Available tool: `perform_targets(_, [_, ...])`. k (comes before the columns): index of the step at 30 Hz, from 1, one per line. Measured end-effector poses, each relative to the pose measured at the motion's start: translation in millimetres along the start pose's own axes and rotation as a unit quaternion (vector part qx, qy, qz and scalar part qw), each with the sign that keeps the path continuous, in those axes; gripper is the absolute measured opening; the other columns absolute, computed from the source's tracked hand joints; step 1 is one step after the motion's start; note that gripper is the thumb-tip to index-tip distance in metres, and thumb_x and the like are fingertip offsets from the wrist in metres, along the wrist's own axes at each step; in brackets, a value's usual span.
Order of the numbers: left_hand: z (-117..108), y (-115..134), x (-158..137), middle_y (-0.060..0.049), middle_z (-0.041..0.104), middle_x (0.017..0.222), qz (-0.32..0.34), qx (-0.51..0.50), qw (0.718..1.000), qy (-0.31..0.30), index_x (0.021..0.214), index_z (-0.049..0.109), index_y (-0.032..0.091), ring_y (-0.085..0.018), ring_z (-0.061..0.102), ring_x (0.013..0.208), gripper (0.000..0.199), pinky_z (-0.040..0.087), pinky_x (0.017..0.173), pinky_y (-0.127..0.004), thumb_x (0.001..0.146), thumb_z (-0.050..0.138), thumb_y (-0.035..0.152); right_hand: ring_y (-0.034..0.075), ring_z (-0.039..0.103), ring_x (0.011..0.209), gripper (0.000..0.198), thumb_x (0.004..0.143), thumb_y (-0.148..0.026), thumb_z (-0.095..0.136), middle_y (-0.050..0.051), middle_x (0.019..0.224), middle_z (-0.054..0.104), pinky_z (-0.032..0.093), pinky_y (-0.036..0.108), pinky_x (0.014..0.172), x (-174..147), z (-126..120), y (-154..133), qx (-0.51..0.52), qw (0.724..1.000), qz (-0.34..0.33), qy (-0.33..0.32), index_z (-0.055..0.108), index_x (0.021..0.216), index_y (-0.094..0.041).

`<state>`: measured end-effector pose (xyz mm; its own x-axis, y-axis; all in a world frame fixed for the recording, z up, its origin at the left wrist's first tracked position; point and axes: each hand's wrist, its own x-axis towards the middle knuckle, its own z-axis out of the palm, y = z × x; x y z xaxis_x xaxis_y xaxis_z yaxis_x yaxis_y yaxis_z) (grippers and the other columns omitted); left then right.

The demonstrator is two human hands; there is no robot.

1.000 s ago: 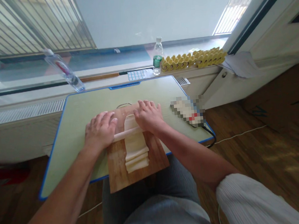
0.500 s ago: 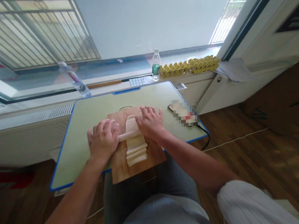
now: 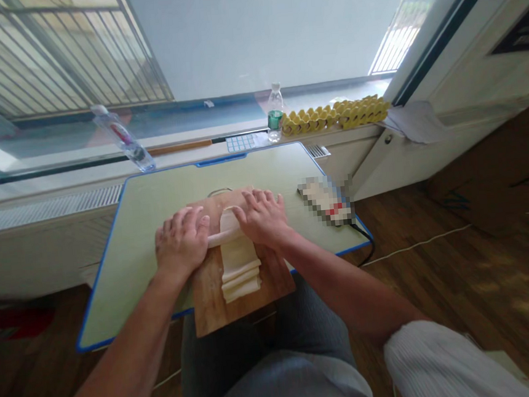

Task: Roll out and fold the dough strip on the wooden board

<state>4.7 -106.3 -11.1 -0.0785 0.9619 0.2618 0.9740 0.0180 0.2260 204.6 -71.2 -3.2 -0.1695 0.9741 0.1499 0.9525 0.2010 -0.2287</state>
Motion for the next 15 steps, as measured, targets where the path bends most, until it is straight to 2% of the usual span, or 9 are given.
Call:
perform_targets(4, [5,-6,11,-0.014,0.062,0.161,0.003,-0.007,1.000,-0.014,0.153,0.065,0.023,-0.037,0.056,0.145,0.057,0.043,0.122,-0.058,0.111,0.037,0.048,0.032,0.049,0.150,0.065,0.114,-0.063,0.033,0.011,0.169,0.054,0.037,0.052,0.126,12,1,1,0.006,1.000,0.002,-0.012,0.050,0.164,-0.025])
perform_targets(9, [11,-12,32,-0.013,0.059,0.164,-0.004,-0.016,0.999,-0.033,0.154,0.065,0.027,-0.037,0.053,0.149,0.057,0.043,0.124,-0.061,0.110,0.038,0.051,0.035,0.047,0.151,0.069,0.114,-0.064,0.030,0.013,0.170,0.051,0.037,0.058,0.126,37,1,0,0.013,0.999,0.010,-0.033,0.048,0.166,-0.022])
perform_targets(15, [8,-11,47,-0.016,0.055,0.167,-0.022,-0.011,0.997,-0.068,0.155,0.064,0.024,-0.040,0.051,0.151,0.060,0.042,0.123,-0.067,0.110,0.035,0.050,0.036,0.047,0.152,0.066,0.114,-0.062,0.029,0.014,0.169,0.051,0.038,0.062,0.124,53,3,-1,0.019,0.999,0.012,-0.035,0.049,0.164,-0.025])
